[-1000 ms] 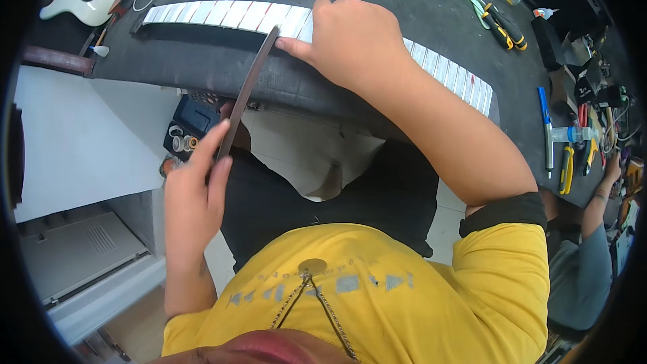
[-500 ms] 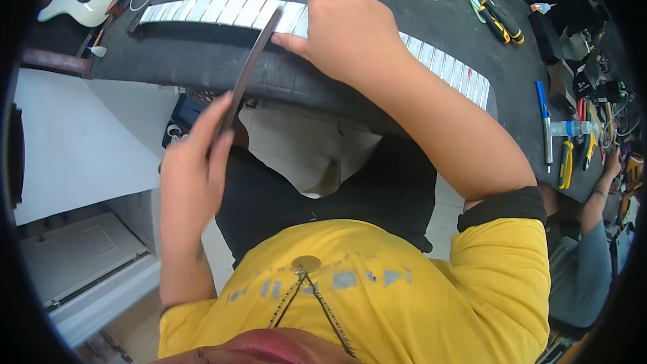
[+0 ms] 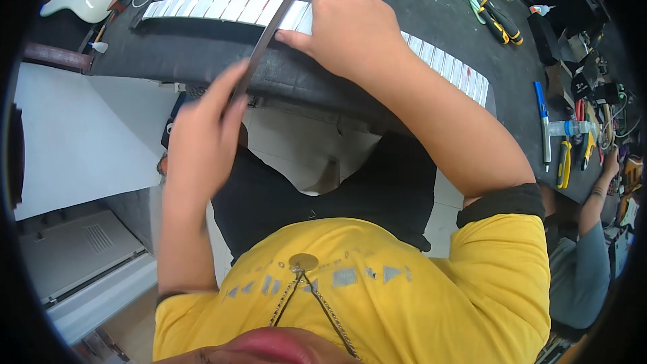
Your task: The person uses a hand file to smooth the edges of the frets on a detached guitar neck. They move the file repeatedly along the side of the neck, covering the length of the fretboard while holding the neck steady with the other hand.
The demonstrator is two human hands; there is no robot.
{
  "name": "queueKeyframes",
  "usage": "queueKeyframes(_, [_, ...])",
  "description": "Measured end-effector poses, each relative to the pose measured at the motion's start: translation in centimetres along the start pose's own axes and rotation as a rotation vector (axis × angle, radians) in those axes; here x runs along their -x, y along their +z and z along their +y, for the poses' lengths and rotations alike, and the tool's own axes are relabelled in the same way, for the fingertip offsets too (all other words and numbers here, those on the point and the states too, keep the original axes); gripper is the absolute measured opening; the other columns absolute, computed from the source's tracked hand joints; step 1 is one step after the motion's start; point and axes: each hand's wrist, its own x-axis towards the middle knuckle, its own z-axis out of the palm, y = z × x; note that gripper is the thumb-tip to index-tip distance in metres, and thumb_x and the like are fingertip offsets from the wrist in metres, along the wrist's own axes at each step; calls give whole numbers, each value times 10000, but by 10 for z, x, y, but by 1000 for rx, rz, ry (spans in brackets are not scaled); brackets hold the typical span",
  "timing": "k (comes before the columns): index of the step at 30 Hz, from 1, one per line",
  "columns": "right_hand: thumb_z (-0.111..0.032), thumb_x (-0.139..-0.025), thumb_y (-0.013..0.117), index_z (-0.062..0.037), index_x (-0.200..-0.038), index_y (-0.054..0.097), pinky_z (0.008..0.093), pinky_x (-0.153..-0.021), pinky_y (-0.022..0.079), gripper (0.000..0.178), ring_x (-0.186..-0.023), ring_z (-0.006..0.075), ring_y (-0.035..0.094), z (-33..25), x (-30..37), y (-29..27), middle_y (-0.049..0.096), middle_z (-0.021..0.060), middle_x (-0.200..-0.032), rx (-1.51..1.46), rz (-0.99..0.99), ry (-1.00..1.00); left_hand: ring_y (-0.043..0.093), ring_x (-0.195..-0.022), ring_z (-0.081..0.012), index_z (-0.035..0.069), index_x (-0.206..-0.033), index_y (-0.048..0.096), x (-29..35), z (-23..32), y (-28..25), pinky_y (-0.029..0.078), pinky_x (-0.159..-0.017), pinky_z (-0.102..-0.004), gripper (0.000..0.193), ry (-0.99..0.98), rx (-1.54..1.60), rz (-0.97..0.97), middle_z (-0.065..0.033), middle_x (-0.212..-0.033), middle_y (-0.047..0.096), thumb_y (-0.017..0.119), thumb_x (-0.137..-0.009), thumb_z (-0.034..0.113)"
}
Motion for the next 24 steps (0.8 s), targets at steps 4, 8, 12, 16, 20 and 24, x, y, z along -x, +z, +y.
queueKeyframes(4, [-729,-1016,754,26,-1044,810,502,-790,668,757,-876,398,834,-9,-1,-2,826,209,-885,-3,11,-10,786,-894,-492,157,-1592,688,67,-26,1,605,-775,-574,539,-14,49,49,-268,-907,781,767,-1068,56])
queueKeyframes(8, [-721,-1012,763,23,-1036,810,498,-789,668,746,-870,399,833,-8,-1,2,824,207,-881,-10,13,-17,783,-895,-495,125,-1523,715,-16,-9,4,602,-780,-589,436,76,-4,69,-275,-913,785,747,-1088,110])
queueKeyframes(12, [-723,-1002,776,21,-1023,807,494,-781,667,745,-862,400,831,-7,-4,1,818,208,-869,-21,55,-58,783,-916,-507,130,-1475,725,-77,-1,17,604,-782,-595,384,116,-24,102,-280,-924,791,739,-1092,139])
queueKeyframes(16, [-728,-998,778,19,-1023,806,496,-781,667,748,-863,406,828,2,3,1,816,211,-874,1,56,-20,782,-876,-500,133,-1493,718,15,-13,13,604,-759,-583,409,125,-28,129,-271,-913,793,744,-1085,125])
queueKeyframes(20, [-736,-1002,768,19,-1016,800,499,-781,668,756,-864,410,826,-9,2,3,817,211,-882,-16,30,-20,780,-927,-508,125,-1522,725,60,-18,-5,616,-827,-527,442,-5,24,52,-274,-1051,814,744,-1084,66])
queueKeyframes(24, [-745,-1001,766,19,-1003,791,500,-770,666,764,-854,406,826,-6,-3,5,812,207,-860,-24,44,-34,782,-931,-508,137,-1513,732,-42,2,11,619,-834,-553,415,69,-90,65,-262,-994,818,729,-1100,95])
